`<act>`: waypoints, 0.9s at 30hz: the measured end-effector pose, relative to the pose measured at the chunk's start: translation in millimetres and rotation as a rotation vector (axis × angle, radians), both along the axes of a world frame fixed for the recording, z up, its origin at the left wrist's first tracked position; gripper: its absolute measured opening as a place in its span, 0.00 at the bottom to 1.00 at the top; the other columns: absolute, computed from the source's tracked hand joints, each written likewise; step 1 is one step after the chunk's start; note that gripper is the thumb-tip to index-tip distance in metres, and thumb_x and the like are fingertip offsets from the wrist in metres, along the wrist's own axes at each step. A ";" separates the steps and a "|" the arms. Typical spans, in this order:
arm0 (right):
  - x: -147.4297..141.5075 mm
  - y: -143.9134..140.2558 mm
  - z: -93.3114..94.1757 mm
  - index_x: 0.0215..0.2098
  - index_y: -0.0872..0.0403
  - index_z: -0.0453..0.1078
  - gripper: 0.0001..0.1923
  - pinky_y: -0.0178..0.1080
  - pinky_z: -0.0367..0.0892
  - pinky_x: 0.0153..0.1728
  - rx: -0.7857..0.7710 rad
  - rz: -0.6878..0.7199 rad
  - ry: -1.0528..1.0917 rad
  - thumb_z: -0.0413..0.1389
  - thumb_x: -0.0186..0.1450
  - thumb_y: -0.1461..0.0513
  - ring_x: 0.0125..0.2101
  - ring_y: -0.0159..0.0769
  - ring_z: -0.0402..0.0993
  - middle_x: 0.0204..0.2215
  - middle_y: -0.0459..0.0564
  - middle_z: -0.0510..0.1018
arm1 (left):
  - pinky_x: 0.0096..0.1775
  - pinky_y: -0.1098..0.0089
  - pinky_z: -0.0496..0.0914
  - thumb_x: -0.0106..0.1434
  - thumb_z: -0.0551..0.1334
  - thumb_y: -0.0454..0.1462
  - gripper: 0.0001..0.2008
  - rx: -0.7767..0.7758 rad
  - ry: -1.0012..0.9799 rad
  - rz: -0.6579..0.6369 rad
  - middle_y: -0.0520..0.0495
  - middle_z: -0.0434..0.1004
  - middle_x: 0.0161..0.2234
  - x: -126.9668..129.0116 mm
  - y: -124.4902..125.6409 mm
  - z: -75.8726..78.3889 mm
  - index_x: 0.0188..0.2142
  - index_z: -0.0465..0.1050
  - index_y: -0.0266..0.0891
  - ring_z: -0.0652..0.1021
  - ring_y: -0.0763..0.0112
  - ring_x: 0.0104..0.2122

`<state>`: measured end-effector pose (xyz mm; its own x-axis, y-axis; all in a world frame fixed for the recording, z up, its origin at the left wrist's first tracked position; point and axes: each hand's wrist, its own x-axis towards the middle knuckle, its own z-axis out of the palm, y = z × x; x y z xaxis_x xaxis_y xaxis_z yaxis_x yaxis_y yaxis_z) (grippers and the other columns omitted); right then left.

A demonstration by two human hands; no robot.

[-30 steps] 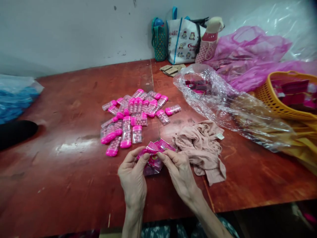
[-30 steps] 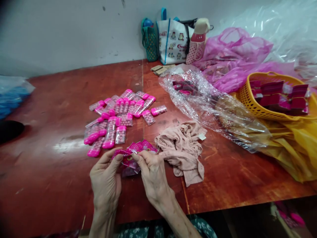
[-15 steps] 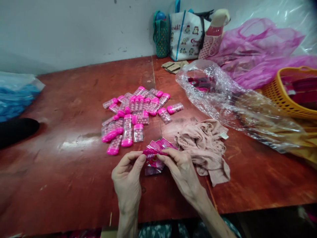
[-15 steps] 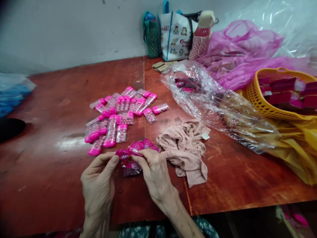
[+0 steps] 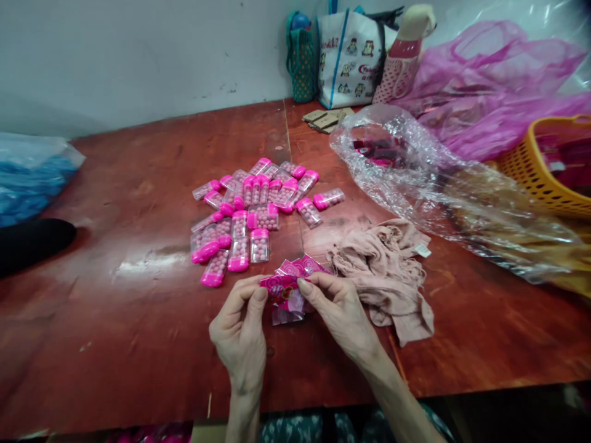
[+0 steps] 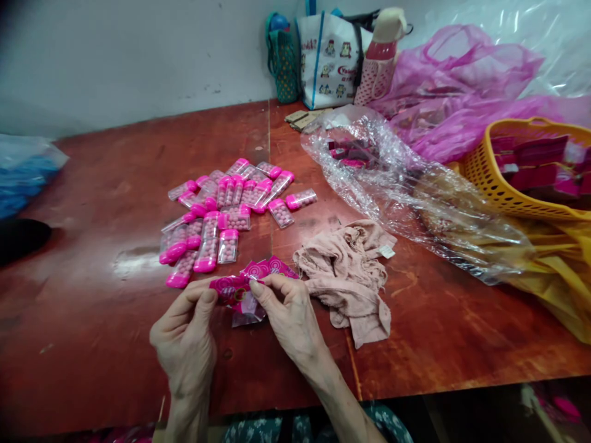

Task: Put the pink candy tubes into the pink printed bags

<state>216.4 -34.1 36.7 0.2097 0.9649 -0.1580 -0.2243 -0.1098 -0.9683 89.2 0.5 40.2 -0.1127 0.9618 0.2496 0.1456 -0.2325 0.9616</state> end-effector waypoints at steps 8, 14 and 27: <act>-5.3 -0.6 -1.0 0.22 0.55 0.63 0.18 0.32 0.51 0.24 -0.004 -0.112 -0.065 0.49 0.66 0.54 0.22 0.27 0.52 0.19 0.40 0.58 | 0.34 0.71 0.70 0.52 0.66 0.28 0.06 0.080 -0.168 0.095 0.51 0.78 0.30 8.9 0.4 1.6 0.23 0.74 0.38 0.76 0.70 0.33; -10.5 -0.2 7.9 0.31 0.56 0.69 0.13 0.32 0.58 0.25 0.007 -0.108 -0.031 0.55 0.61 0.53 0.24 0.29 0.62 0.21 0.42 0.67 | 0.33 0.72 0.69 0.54 0.64 0.29 0.05 0.107 0.020 0.066 0.51 0.77 0.30 7.0 -2.5 1.7 0.24 0.74 0.38 0.76 0.71 0.31; -16.9 3.5 3.1 0.28 0.57 0.72 0.11 0.31 0.59 0.25 -0.047 -0.131 0.158 0.61 0.57 0.56 0.23 0.28 0.63 0.20 0.43 0.70 | 0.37 0.68 0.70 0.53 0.65 0.29 0.07 0.062 -0.152 0.098 0.48 0.77 0.35 11.9 -7.6 0.5 0.21 0.71 0.37 0.76 0.66 0.37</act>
<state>199.5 -30.6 39.8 0.3019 0.9219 -0.2428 -0.3881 -0.1137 -0.9146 101.0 -7.1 40.8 -0.2465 0.9277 0.2804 0.0243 -0.2834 0.9587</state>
